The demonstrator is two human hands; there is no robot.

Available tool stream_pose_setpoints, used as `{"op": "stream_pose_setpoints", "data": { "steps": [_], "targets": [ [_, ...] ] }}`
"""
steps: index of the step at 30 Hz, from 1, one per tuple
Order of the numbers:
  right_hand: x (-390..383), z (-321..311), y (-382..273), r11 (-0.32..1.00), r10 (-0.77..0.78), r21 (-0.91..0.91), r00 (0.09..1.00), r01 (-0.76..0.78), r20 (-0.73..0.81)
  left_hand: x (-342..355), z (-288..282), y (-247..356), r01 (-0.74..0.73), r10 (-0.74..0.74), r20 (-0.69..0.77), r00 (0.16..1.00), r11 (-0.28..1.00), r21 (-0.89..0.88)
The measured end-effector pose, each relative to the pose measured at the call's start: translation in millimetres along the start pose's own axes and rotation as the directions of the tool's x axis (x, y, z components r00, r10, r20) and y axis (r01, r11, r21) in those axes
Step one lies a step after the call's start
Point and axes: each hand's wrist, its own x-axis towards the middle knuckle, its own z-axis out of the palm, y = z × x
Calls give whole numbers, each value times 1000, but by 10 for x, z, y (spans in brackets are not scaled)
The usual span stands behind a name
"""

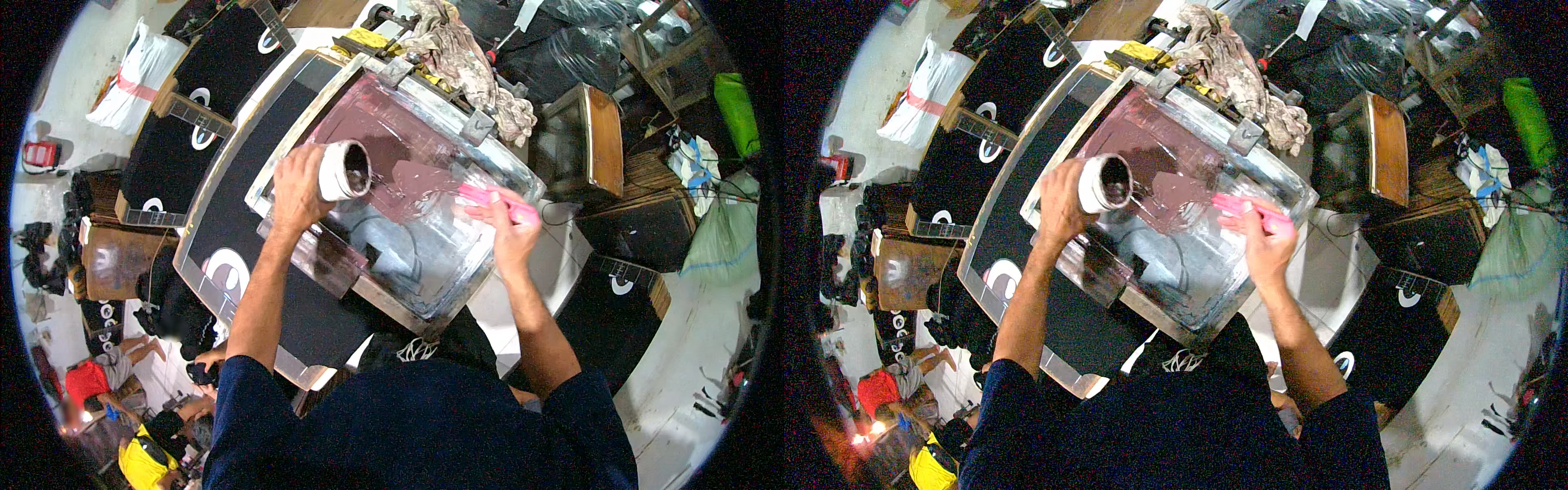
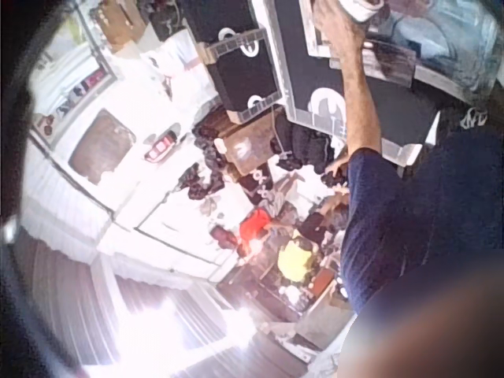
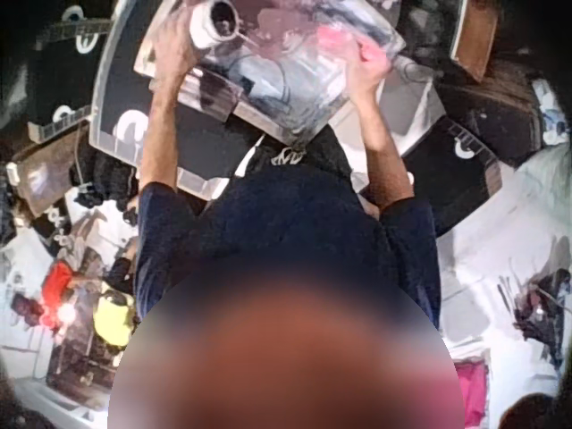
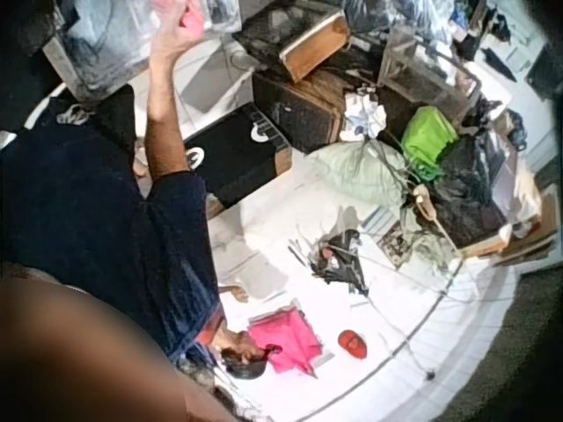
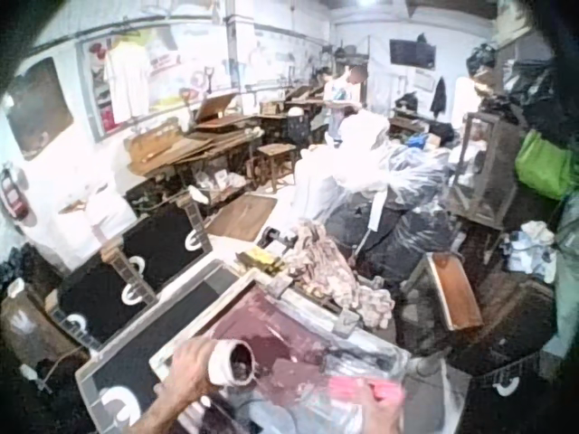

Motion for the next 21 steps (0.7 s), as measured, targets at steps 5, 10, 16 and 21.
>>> {"op": "stream_pose_setpoints", "data": {
  "steps": [5, 10, 16, 21],
  "targets": [
    [5, -133, -511, 999, 43, -31, 998, -41, 44, -69, 290, 653, -65, 67, 5, 998, 979, -194],
    [-296, -411, -464, 869, -131, -435, 957, 237, 259, -382, 500, 1694, -27, -22, -74, 997, 799, -601],
    [-1414, -1354, -41, 923, 210, -380, 899, -52, 386, -1022, 495, 3003, 203, -82, 192, 978, 586, -785],
    [-2482, -2122, 781, 948, 318, -34, 928, -318, 193, -1696, 621, 3627, 228, 136, 380, 915, 603, -764]
  ]
}}
